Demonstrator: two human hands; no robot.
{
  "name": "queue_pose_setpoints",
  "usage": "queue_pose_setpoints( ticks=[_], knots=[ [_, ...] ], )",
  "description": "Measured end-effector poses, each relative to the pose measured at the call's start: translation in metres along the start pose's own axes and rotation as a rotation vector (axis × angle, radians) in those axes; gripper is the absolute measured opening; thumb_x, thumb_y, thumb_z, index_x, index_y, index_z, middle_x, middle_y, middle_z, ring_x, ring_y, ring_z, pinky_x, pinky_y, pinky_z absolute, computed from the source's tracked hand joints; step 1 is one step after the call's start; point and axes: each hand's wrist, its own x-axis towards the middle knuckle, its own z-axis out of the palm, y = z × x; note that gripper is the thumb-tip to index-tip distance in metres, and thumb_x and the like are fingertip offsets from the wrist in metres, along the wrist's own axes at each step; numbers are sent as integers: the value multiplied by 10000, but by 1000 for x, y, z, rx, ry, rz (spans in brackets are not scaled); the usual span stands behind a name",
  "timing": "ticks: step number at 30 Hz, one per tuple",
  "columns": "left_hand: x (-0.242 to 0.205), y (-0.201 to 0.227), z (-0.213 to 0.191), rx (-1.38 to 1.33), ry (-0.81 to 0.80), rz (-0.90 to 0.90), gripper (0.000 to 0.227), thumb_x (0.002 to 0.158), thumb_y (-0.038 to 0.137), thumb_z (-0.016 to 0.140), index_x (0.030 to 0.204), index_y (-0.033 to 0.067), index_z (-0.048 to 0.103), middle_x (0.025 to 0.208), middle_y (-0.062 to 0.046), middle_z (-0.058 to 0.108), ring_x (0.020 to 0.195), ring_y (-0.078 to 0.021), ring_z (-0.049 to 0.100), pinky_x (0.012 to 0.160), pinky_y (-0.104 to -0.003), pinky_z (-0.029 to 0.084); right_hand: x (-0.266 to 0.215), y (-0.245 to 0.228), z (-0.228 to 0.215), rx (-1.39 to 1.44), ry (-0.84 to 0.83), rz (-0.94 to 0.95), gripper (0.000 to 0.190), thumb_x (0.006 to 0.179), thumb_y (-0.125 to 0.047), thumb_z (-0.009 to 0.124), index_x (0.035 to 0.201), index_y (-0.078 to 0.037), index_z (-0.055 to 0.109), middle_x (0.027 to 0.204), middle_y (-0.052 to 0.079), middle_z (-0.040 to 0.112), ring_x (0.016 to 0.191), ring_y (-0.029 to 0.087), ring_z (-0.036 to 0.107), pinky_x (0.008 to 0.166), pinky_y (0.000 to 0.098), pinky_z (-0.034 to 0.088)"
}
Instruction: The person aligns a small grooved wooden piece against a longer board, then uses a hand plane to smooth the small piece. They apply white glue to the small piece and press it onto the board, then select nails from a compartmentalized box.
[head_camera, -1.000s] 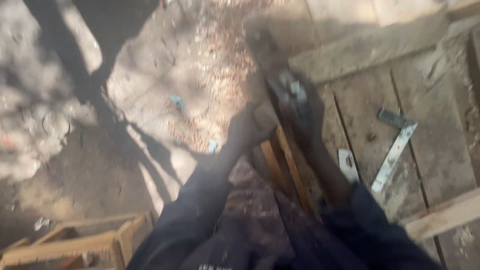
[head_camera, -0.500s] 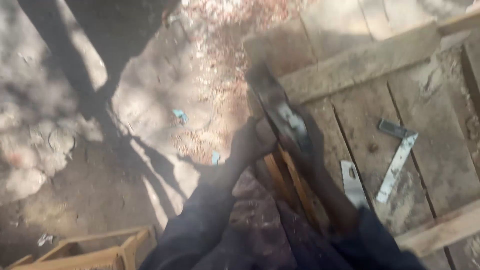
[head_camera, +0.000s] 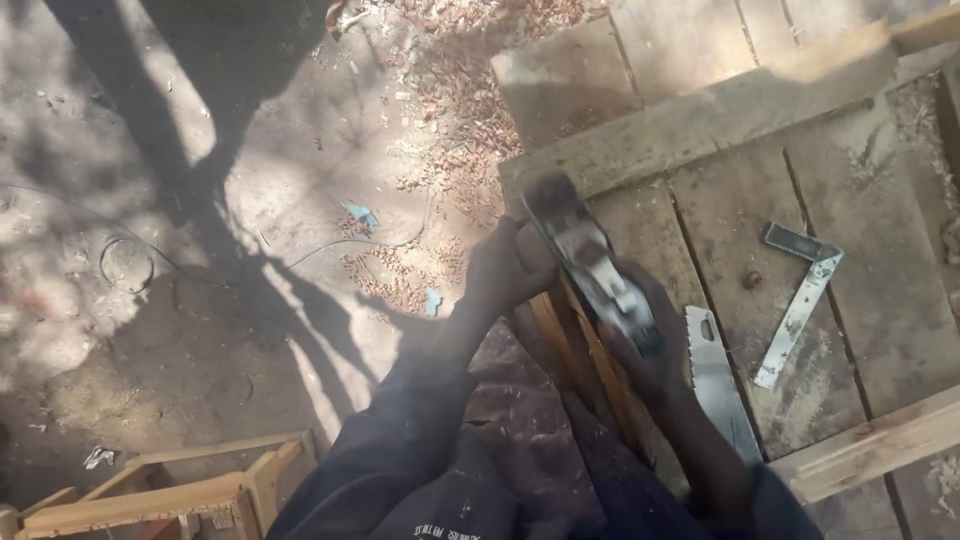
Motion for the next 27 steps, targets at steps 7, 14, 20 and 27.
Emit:
queue_pose_setpoints(
  ticks=[7, 14, 20, 27],
  knots=[
    [3, -1, 5, 40, 36, 53, 833, 687, 402, 827, 1390, 93, 504, 1257, -251, 671, 1180, -482, 650, 950, -616, 575, 53, 33, 19, -102, -4, -6, 697, 890, -444, 749, 1405, -4, 584, 1320, 290, 629, 1229, 466, 604, 1007, 577, 457],
    [-14, 13, -10, 16, -44, 83, 837, 724, 504, 806, 1414, 155, 485, 1273, -204, 670, 1186, -422, 664, 935, -581, 588, 73, 14, 6, 11, 203, 74, 693, 880, -480, 770, 1446, -124, 588, 1352, 125, 628, 1104, 177, 615, 953, 349, 526],
    [-36, 26, -3, -131, -50, 71, 963, 733, 538, 788, 1482, 109, 359, 1336, -292, 610, 1235, -508, 601, 1008, -685, 515, 28, 38, -17, 72, 309, 174, 798, 817, -486, 802, 1502, -159, 554, 1322, 136, 633, 960, 163, 600, 710, 346, 583],
    [-97, 16, 41, -540, -298, 338, 1109, 720, 614, 784, 1527, 36, 290, 1182, -233, 697, 1101, -320, 688, 912, -488, 555, -73, -29, -17, -376, 543, 194, 523, 831, -444, 826, 1179, -122, 605, 1062, 153, 591, 1003, 370, 647, 937, 461, 508]
  ],
)
